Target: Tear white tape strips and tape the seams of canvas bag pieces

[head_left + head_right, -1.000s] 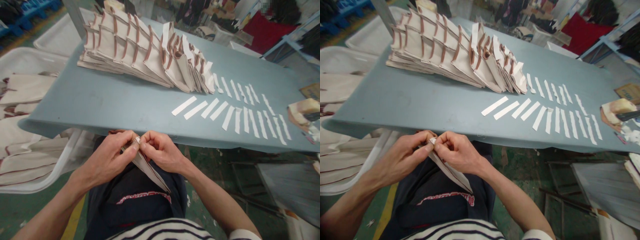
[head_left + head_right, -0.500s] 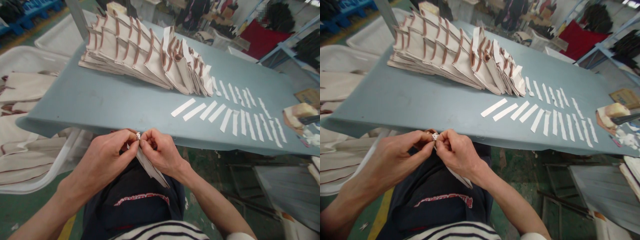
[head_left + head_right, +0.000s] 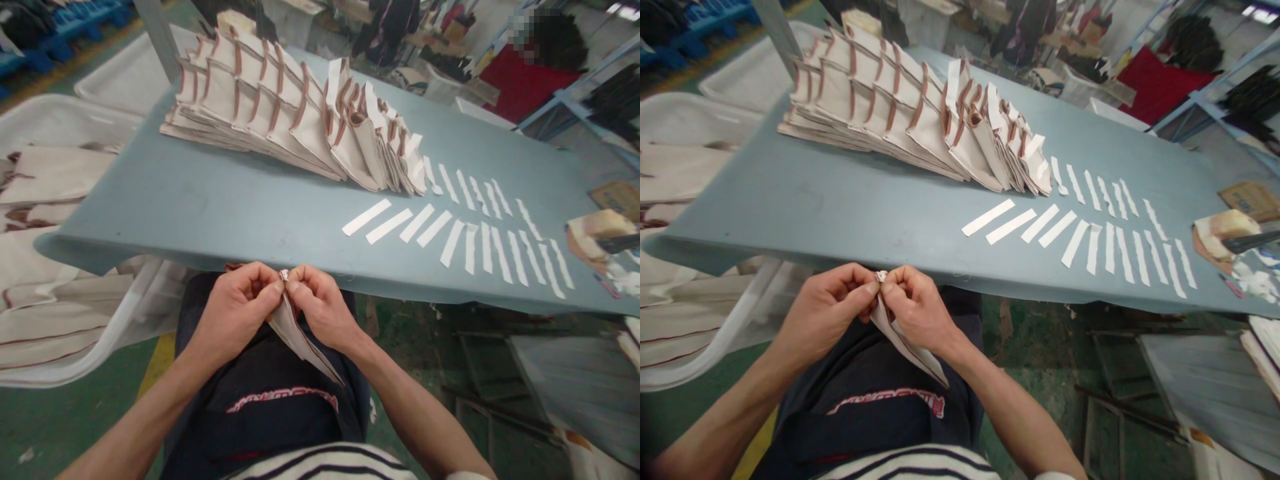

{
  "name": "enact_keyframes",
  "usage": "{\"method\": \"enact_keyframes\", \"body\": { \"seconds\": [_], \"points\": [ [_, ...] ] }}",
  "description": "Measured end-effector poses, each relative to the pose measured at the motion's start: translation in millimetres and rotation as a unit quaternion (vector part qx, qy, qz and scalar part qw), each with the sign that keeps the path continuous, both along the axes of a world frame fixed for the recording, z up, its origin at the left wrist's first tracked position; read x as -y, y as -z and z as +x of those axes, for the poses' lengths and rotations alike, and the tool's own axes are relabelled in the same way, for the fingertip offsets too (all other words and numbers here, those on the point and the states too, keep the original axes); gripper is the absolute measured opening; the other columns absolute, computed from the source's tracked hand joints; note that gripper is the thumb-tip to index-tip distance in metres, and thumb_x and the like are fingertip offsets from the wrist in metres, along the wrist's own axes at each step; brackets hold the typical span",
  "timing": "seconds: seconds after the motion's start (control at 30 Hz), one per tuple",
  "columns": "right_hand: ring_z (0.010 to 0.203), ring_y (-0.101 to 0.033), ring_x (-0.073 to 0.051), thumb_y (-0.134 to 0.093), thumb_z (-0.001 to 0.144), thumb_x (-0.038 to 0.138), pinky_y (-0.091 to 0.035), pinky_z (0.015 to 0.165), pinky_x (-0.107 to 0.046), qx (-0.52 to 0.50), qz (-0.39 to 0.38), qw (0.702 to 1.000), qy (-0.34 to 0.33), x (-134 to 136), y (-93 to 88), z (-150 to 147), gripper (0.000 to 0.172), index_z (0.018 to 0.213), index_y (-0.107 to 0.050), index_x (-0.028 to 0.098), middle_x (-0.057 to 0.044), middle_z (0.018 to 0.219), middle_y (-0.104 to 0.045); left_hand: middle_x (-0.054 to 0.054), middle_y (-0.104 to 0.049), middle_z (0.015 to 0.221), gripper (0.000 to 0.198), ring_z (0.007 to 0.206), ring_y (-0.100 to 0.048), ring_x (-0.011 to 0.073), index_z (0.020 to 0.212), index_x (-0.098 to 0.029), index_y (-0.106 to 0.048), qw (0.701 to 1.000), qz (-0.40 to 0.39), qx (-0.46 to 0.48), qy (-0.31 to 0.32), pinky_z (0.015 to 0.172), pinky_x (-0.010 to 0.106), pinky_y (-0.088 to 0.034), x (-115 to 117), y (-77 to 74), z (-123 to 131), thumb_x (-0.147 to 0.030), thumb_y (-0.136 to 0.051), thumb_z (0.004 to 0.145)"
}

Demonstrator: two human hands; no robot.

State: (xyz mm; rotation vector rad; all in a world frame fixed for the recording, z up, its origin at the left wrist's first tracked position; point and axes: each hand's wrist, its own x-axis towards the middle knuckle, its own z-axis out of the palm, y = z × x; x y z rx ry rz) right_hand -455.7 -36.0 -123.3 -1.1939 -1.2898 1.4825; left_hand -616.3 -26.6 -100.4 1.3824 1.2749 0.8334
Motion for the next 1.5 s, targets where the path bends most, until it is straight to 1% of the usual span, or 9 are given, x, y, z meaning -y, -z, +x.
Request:
{"method": "enact_keyframes", "body": {
  "seconds": [0.13, 0.23, 0.47, 0.7, 0.93, 1.13, 1.27, 1.4, 1.5],
  "points": [
    [0.053, -0.049, -0.011, -0.06, 0.096, 0.049, -0.042, 0.052, -0.022, -0.01, -0.006, 1.0, 0.008, 4.9, 9.0, 1.2, 0.032, 0.08, -0.05, 0.023, 0.006, 0.062, -0.055, -0.004, -0.059, 0.056, 0.022, 0.051, -0.055, 0.0141, 0.069, -0.021, -0.063, 0.998, -0.038, 0.039, -0.012, 0.052, 0.026, -0.047, 1.9, 3.7, 2.8, -0.039, -0.064, 0.081],
    [0.059, -0.059, -0.013, -0.06, 0.099, 0.04, -0.045, 0.056, -0.023, 0.122, 0.107, 0.987, 0.007, 7.9, -0.4, 9.9, 0.02, 0.092, -0.06, 0.02, 0.001, 0.072, -0.066, -0.002, -0.064, 0.063, 0.022, 0.057, -0.057, 0.0145, 0.071, -0.021, -0.064, 0.998, 0.049, -0.039, -0.014, 0.055, 0.026, -0.046, 7.1, -3.1, 1.1, -0.037, -0.063, 0.084],
    [0.07, -0.07, -0.015, -0.058, 0.099, 0.018, -0.045, 0.065, -0.025, 0.375, 0.349, 0.858, -0.037, 6.7, -37.5, 29.9, 0.014, 0.094, -0.071, 0.019, -0.004, 0.083, -0.079, -0.001, -0.072, 0.068, 0.018, 0.059, -0.065, 0.0146, 0.079, -0.02, -0.071, 0.96, 0.224, -0.168, 0.015, 0.061, 0.027, -0.048, 16.3, -12.8, 3.4, -0.026, -0.058, 0.09],
    [0.062, -0.067, -0.012, -0.058, 0.099, 0.014, -0.041, 0.059, -0.023, 0.361, 0.337, 0.869, -0.037, 11.2, -37.5, 29.7, 0.014, 0.09, -0.068, 0.018, -0.002, 0.077, -0.077, 0.0, -0.078, 0.076, 0.023, 0.065, -0.07, 0.0169, 0.083, -0.02, -0.075, 0.952, 0.213, -0.2, 0.088, 0.064, 0.029, -0.046, 13.6, -21.1, -4.9, -0.03, -0.056, 0.093],
    [0.062, -0.065, -0.013, -0.052, 0.096, 0.018, -0.04, 0.06, -0.025, 0.343, 0.339, 0.876, -0.013, 14.4, -27.6, 23.3, 0.015, 0.088, -0.065, 0.019, -0.002, 0.075, -0.074, -0.004, -0.057, 0.06, 0.022, 0.056, -0.05, 0.0136, 0.065, -0.021, -0.062, 0.981, 0.114, -0.132, 0.087, 0.054, 0.026, -0.037, 7.1, -21.2, -5.4, -0.031, -0.055, 0.084],
    [0.053, -0.054, -0.01, -0.06, 0.09, 0.033, -0.039, 0.052, -0.021, 0.147, 0.085, 0.984, 0.052, 15.3, 0.7, 7.7, 0.016, 0.08, -0.058, 0.021, 0.004, 0.064, -0.061, -0.005, -0.055, 0.057, 0.018, 0.051, -0.047, 0.0123, 0.061, -0.022, -0.056, 0.999, -0.037, 0.031, -0.017, 0.049, 0.024, -0.038, 9.0, 10.1, 10.4, -0.035, -0.062, 0.072],
    [0.052, -0.053, -0.01, -0.058, 0.095, 0.043, -0.043, 0.051, -0.022, 0.033, -0.03, 0.997, 0.056, 20.0, 15.3, 2.6, 0.026, 0.082, -0.057, 0.021, 0.004, 0.063, -0.059, -0.007, -0.05, 0.051, 0.018, 0.046, -0.046, 0.0121, 0.061, -0.023, -0.057, 0.981, -0.122, 0.143, -0.051, 0.047, 0.024, -0.042, 14.0, 24.3, 14.0, -0.035, -0.064, 0.07],
    [0.058, -0.06, -0.011, -0.061, 0.097, 0.038, -0.044, 0.055, -0.022, 0.145, 0.08, 0.986, 0.025, 24.8, 5.2, 12.5, 0.02, 0.088, -0.063, 0.02, 0.001, 0.071, -0.068, -0.005, -0.058, 0.059, 0.019, 0.052, -0.051, 0.0123, 0.064, -0.021, -0.06, 0.998, -0.036, 0.043, -0.02, 0.05, 0.024, -0.041, 19.5, 17.2, 7.8, -0.034, -0.066, 0.076],
    [0.068, -0.069, -0.013, -0.058, 0.099, 0.026, -0.045, 0.061, -0.023, 0.279, 0.235, 0.931, -0.006, 25.4, -14.3, 24.9, 0.014, 0.095, -0.068, 0.019, -0.003, 0.08, -0.076, -0.003, -0.061, 0.063, 0.018, 0.057, -0.055, 0.0133, 0.068, -0.02, -0.064, 0.995, 0.084, -0.061, 0.003, 0.054, 0.025, -0.041, 23.2, 4.9, 5.0, -0.03, -0.061, 0.082]
  ]
}}
